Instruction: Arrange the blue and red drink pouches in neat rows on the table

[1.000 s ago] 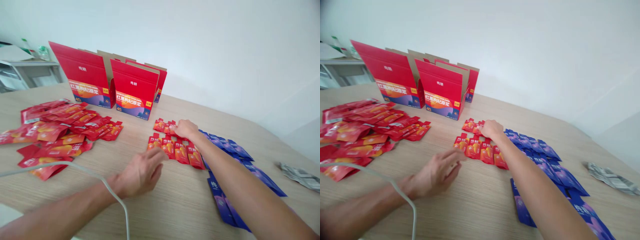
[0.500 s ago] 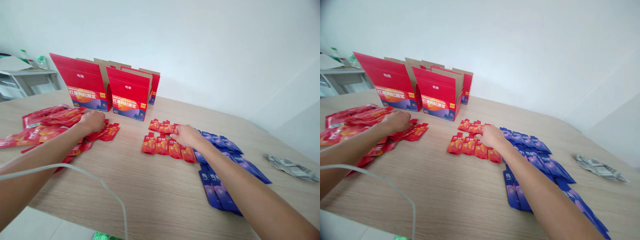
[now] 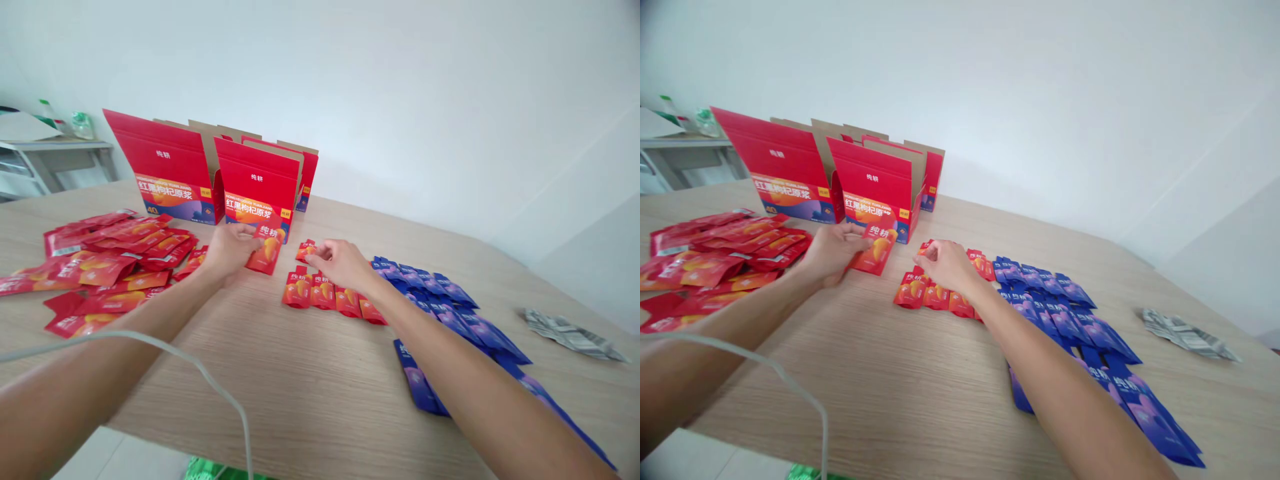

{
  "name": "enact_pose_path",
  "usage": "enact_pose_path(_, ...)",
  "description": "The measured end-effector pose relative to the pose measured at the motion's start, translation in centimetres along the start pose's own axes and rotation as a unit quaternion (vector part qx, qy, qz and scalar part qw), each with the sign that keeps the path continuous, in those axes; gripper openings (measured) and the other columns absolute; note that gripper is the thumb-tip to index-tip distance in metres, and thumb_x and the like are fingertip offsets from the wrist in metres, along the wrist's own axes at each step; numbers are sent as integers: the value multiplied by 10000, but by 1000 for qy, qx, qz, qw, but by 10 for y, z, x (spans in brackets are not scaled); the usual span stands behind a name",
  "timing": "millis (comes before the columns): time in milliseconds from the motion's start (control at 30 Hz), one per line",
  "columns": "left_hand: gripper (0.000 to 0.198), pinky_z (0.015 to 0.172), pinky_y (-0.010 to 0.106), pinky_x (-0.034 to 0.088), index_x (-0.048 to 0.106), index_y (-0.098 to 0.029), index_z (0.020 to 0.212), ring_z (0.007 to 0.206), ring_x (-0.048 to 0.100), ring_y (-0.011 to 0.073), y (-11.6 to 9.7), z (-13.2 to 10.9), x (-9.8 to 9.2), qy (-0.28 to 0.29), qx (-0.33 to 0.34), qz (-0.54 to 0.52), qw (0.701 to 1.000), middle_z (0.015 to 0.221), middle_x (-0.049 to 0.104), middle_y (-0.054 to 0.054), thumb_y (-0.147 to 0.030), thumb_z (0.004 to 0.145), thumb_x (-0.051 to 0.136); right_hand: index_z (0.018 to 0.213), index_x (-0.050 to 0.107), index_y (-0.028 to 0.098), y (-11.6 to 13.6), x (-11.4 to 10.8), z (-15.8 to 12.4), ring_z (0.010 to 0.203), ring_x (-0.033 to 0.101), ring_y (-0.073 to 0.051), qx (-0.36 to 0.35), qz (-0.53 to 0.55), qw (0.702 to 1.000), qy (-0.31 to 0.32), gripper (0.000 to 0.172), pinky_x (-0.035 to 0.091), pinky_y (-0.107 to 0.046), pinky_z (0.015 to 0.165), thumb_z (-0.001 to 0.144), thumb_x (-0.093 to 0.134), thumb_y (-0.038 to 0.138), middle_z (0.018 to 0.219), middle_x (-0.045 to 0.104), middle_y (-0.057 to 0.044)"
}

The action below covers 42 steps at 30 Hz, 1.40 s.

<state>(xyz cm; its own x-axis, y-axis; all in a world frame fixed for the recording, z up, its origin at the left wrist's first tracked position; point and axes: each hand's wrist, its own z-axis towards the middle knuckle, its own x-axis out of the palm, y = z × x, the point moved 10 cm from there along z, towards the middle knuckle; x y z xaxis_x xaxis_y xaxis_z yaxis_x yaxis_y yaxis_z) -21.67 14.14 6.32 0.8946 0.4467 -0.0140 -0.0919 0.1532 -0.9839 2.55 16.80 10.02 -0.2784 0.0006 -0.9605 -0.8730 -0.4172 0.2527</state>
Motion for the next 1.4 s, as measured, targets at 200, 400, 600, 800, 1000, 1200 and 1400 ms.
enact_pose_path(200,319,566,230,525,562,-203,864,515,611,117,18,-45,55,31,-65,-176,982,621,637,-51,-215,741,856,1105,719,176,40,6,7,1025,752,-251,3,32,999,-41,483,449,-287,725,980,765,641,1119,816,-102)
enact_pose_path(400,135,539,182,463,553,-184,850,495,541,77,29,-53,52,27,-98,-241,965,624,603,-48,-163,884,682,1000,717,191,43,23,15,905,754,-227,-10,17,1000,-6,439,411,-283,647,964,770,625,1023,818,-84)
enact_pose_path(600,139,873,350,641,636,-157,918,842,759,170,31,-54,52,39,-105,-262,959,891,770,57,-145,816,731,924,750,202,32,22,40,893,761,-216,-10,24,1000,4,383,448,-257,652,967,741,582,947,814,-55)
enact_pose_path(800,279,829,331,644,679,-183,966,978,729,201,15,-40,27,14,17,-179,984,1052,761,65,-214,714,795,1233,788,132,-27,-1,96,1151,762,-319,108,-111,988,-15,528,564,-305,865,983,693,588,1271,782,-199)
enact_pose_path(1000,277,799,340,619,686,-194,1038,933,706,207,6,-34,17,13,105,-71,992,973,728,50,-229,765,720,1335,781,169,-54,32,131,1231,755,-321,160,-142,976,40,576,598,-307,917,918,779,565,1344,763,-200)
enact_pose_path(1200,248,794,330,594,685,-203,1094,956,711,201,-7,-38,16,28,162,-8,986,1011,717,48,-223,847,675,1349,792,195,-57,62,144,1244,758,-331,165,-168,968,85,552,619,-327,929,901,795,518,1376,755,-191)
enact_pose_path(1400,225,775,319,585,678,-212,1088,969,720,202,-13,-42,19,36,190,30,981,1018,717,48,-206,864,652,1326,805,212,-55,67,147,1278,744,-328,163,-189,963,97,532,614,-324,972,872,831,489,1366,762,-179)
